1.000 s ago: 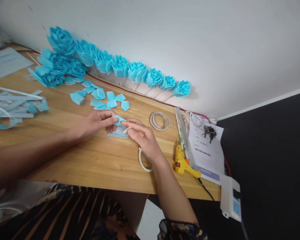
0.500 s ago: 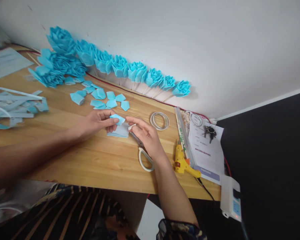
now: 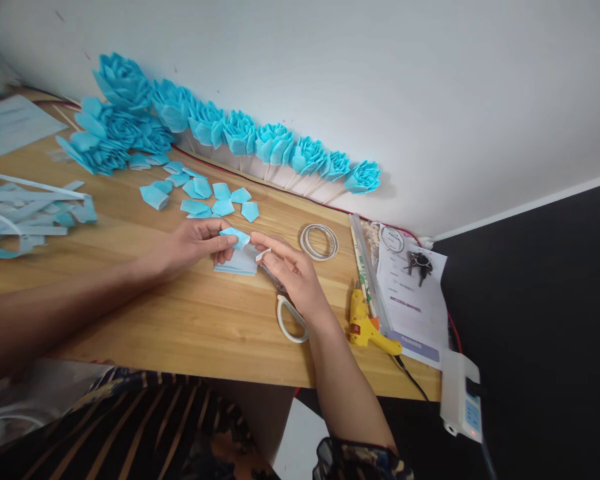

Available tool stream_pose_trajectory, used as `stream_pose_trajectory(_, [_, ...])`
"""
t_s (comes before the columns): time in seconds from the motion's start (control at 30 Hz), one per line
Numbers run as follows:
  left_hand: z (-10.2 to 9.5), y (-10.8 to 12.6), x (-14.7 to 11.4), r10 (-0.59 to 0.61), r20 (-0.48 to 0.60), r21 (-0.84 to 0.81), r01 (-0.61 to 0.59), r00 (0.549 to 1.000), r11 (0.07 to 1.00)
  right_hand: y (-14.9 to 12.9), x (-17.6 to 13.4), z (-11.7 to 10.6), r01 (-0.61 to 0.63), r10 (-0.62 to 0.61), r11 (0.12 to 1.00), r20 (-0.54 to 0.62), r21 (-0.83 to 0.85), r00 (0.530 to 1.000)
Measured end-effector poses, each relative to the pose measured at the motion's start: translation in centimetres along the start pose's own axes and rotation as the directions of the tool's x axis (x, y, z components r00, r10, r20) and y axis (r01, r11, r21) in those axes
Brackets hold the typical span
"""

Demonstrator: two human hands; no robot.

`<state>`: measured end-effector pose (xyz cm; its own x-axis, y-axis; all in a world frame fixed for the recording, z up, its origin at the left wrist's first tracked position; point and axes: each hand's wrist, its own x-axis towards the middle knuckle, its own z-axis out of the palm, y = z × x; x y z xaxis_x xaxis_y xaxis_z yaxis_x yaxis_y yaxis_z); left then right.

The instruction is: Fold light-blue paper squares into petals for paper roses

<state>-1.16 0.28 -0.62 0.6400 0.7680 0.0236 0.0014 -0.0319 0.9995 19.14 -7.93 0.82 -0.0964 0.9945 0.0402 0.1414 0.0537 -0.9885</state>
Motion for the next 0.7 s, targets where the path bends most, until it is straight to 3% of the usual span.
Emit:
stream_pose_trajectory(0.23, [0.0,0.1,-0.1,-0.022,-0.013,-0.006,0.022,1.000,1.000,-0.4,0.0,0.1,0.062,-0.062,0.998,0.025,-0.026,0.998])
stream_pose_trajectory(0.7, [0.1,0.1,0.0,-0.004,-0.064,-0.042,0.001,0.998,0.999,-1.3,0.1,0.3,0.075,-0.055,0.987,0.143,-0.143,0.988])
